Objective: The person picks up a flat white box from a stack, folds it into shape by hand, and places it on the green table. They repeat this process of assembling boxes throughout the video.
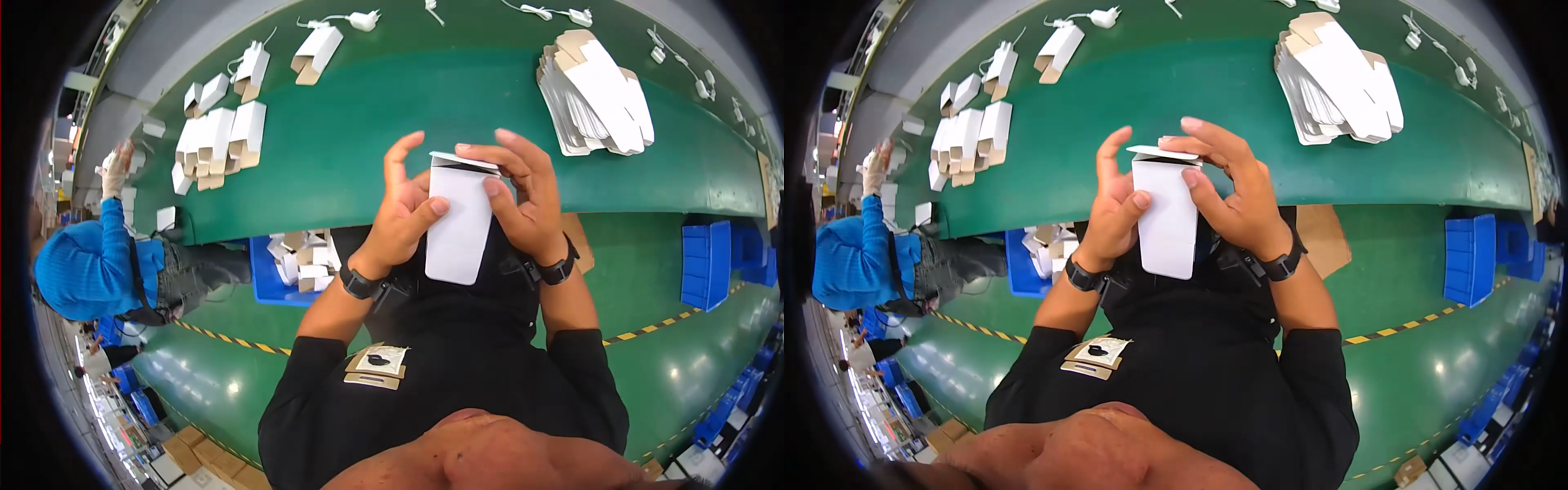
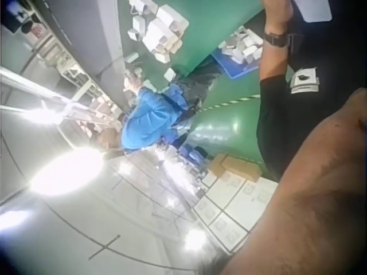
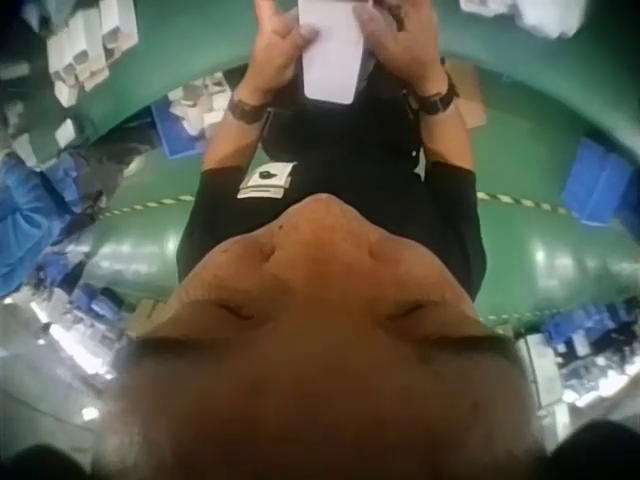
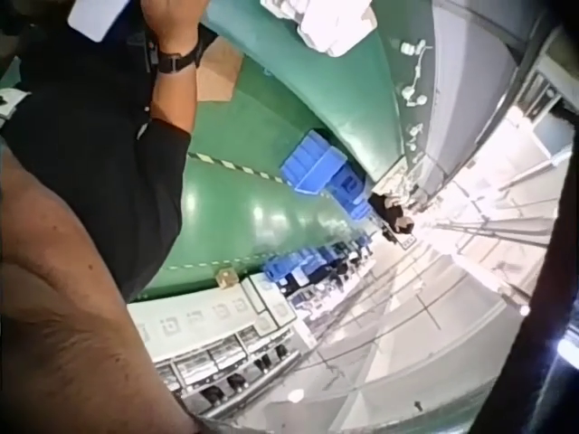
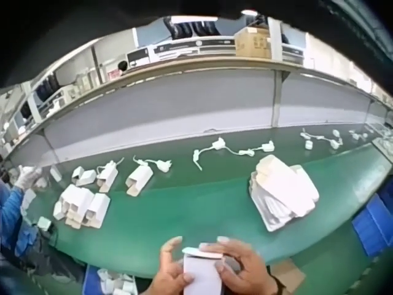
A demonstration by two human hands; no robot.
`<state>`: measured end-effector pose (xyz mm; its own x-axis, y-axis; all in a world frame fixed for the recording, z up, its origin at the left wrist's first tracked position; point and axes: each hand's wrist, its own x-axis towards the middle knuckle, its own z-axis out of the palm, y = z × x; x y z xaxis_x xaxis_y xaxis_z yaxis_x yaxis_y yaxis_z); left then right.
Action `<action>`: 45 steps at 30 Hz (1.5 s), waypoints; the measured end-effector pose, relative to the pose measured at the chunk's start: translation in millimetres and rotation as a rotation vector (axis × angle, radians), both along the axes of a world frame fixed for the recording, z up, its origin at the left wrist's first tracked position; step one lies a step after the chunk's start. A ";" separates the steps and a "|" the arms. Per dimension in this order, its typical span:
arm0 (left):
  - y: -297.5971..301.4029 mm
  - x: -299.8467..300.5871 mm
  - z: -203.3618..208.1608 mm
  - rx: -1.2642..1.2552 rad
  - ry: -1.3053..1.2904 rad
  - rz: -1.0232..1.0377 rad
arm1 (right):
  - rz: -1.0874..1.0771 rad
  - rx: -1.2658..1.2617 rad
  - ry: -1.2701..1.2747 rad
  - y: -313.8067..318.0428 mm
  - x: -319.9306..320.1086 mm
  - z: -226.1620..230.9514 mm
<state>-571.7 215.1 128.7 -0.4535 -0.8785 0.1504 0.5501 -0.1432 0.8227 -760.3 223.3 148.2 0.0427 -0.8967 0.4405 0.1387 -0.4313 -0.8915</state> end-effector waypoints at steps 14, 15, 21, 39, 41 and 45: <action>3.9 23.6 8.0 -0.199 -0.258 -0.104 | 0.094 0.078 0.218 -6.8 -12.2 16.2; 3.4 22.5 6.7 -0.229 -0.251 -0.092 | 0.116 0.076 0.215 -7.3 -13.1 15.9; 4.7 18.7 1.8 -0.246 -0.321 -0.058 | 0.198 0.117 0.203 -10.3 -23.8 13.0; -171.2 8.7 36.4 -1.117 -1.329 0.724 | -1.133 -0.270 1.131 -45.0 -118.7 4.6; -232.0 14.9 11.2 -1.092 -1.567 0.589 | -1.133 -0.153 1.275 -51.0 -133.2 -8.8; -312.5 25.0 -51.6 -1.225 -1.509 0.711 | -1.071 -0.150 1.272 -63.0 -138.0 -28.7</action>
